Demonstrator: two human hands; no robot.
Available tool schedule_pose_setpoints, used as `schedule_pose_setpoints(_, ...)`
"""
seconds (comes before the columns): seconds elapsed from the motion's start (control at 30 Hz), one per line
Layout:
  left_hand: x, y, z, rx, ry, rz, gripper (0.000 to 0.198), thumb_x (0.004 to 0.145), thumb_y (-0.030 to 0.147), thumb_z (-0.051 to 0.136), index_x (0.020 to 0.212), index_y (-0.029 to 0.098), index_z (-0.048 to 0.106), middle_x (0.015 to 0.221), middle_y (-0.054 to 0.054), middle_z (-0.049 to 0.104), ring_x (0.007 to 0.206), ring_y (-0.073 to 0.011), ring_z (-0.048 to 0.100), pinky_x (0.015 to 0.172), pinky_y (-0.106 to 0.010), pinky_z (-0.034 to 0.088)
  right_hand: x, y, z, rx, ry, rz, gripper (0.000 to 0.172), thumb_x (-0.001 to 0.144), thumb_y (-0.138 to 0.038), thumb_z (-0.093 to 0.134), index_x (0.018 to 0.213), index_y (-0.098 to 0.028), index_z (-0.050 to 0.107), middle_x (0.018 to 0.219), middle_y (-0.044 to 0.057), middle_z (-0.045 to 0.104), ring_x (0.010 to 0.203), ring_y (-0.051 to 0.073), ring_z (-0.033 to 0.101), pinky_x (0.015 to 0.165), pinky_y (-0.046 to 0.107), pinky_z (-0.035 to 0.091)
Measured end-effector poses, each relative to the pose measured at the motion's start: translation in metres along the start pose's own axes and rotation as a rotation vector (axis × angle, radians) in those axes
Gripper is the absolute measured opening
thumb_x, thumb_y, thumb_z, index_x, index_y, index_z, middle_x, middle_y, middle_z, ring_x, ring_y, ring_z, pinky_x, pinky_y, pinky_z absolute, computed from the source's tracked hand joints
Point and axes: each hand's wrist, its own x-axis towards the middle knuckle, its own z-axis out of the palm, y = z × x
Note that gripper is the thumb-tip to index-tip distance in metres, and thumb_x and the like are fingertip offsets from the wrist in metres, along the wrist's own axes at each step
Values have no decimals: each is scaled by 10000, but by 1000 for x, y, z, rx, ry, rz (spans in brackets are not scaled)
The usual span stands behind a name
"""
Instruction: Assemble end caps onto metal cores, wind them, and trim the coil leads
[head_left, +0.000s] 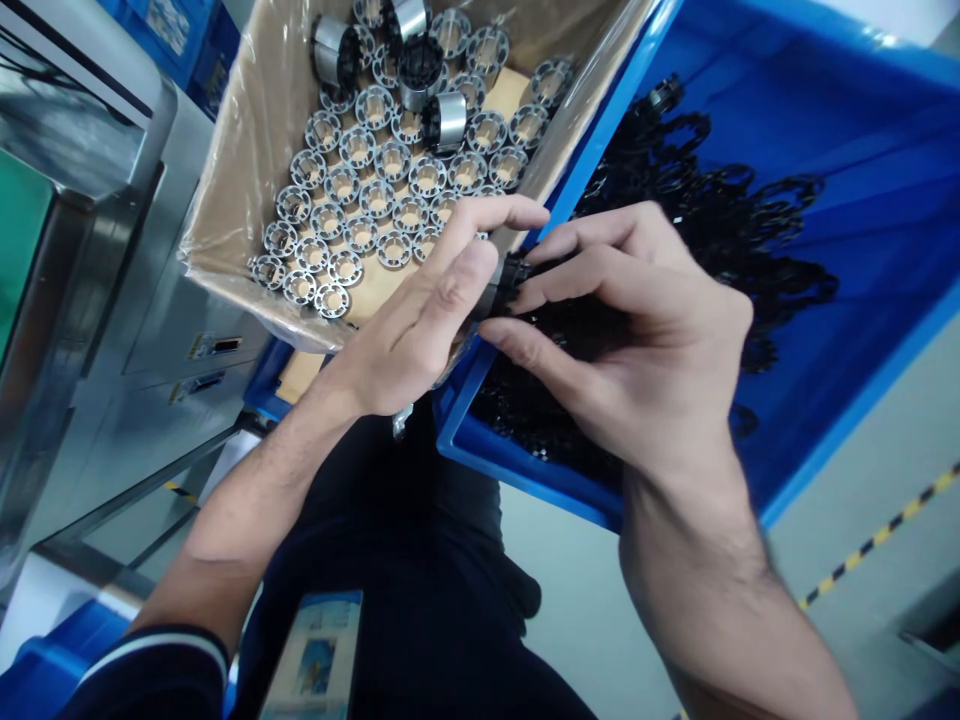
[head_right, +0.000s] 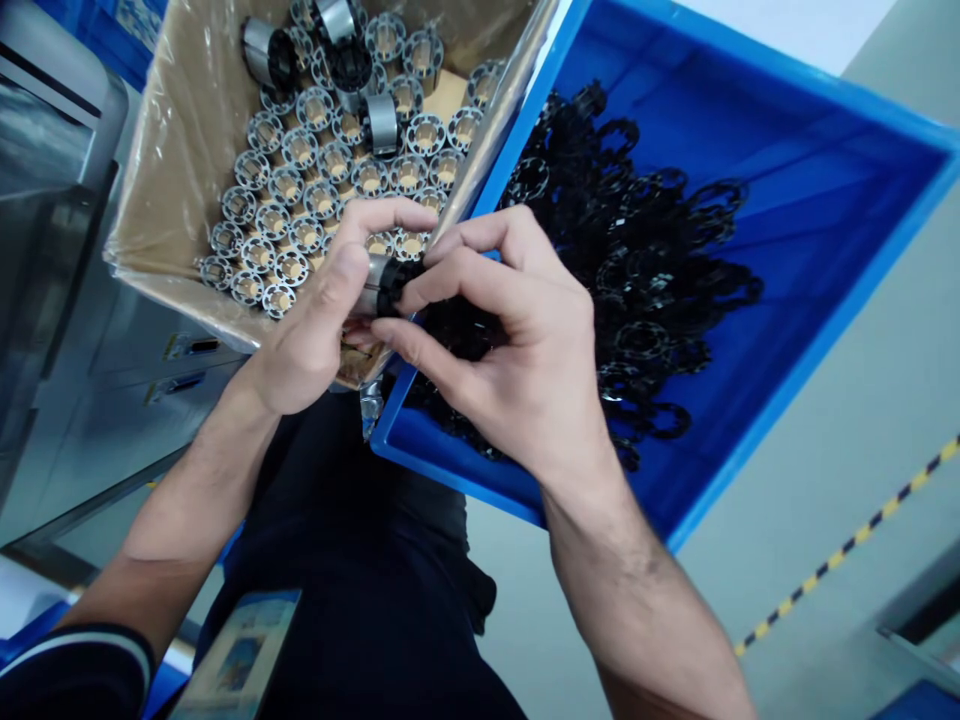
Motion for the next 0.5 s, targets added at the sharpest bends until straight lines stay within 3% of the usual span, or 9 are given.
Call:
schedule_pose_setpoints(0.13, 4, -6, -11, 14, -151, 176, 642, 1288, 825, 539, 1713, 382, 726, 1801, -29, 729, 1848, -412, 595, 1499, -656, 568, 1, 0, -3, -1, -1, 30, 195, 1016, -285, 1062, 1065, -379, 898, 1285, 63, 806, 1289, 356, 818, 1143, 620, 753)
schedule_pose_setpoints(0.17, 5, -7, -13, 7, -166, 201, 604, 1285, 791, 591, 1722, 399, 732, 1855, -3, 702, 1857, -396, 589, 1499, -632, 578, 2, 1, -4, 60, -8, 58, 228, 974, -269, 1083, 1039, -382, 896, 1247, 50, 819, 1258, 355, 825, 1132, 621, 752)
schedule_pose_setpoints(0.23, 4, -9, -15, -52, -218, 192, 569, 1260, 721, 715, 1748, 428, 734, 1845, 2, 721, 1656, -366, 792, 1294, -533, 756, 5, 5, -6, 200, -23, 98, 277, 879, -279, 1131, 992, -373, 896, 1140, 23, 852, 1158, 341, 847, 1083, 607, 756)
schedule_pose_setpoints(0.27, 3, -10, -14, -99, -229, 163, 557, 1243, 696, 769, 1732, 431, 754, 1753, -15, 787, 1399, -330, 925, 1080, -459, 827, 7, 7, -7, 258, -18, 109, 290, 844, -284, 1144, 978, -366, 900, 1106, 15, 871, 1124, 336, 857, 1072, 599, 756)
schedule_pose_setpoints(0.3, 2, -11, -12, -153, -216, 143, 527, 1224, 690, 811, 1677, 420, 799, 1603, -25, 862, 1091, -271, 972, 857, -388, 823, 8, 9, -8, 308, -6, 113, 299, 814, -283, 1148, 965, -365, 903, 1078, 12, 885, 1091, 333, 864, 1058, 592, 761)
schedule_pose_setpoints(0.33, 3, -12, -9, -210, -168, 143, 471, 1208, 695, 835, 1573, 398, 856, 1447, -21, 910, 847, -210, 930, 690, -336, 765, 10, 10, -9, 352, 15, 126, 305, 791, -274, 1142, 948, -370, 899, 1058, 13, 893, 1050, 331, 863, 1025, 582, 770)
schedule_pose_setpoints(0.4, 5, -15, -3, -327, 19, 205, 336, 1210, 662, 844, 1247, 333, 894, 1216, -3, 945, 655, -140, 834, 529, -271, 634, 12, 13, -9, 451, 75, 196, 316, 751, -274, 1105, 906, -395, 858, 1092, 20, 903, 910, 318, 826, 809, 534, 776)
schedule_pose_setpoints(0.43, 7, -16, 1, -372, 115, 251, 326, 1206, 620, 864, 1115, 307, 844, 1114, 10, 941, 614, -118, 799, 480, -245, 566, 12, 14, -9, 513, 92, 250, 331, 728, -295, 1089, 889, -405, 822, 1131, 22, 908, 825, 308, 789, 641, 493, 726)
schedule_pose_setpoints(0.5, 9, -17, 5, -379, 184, 331, 310, 1131, 536, 980, 1110, 306, 774, 1006, 30, 889, 570, -95, 726, 435, -227, 462, 13, 18, -8, 647, 57, 363, 378, 697, -380, 1075, 883, -400, 747, 1240, 24, 920, 693, 278, 712, 384, 401, 513)
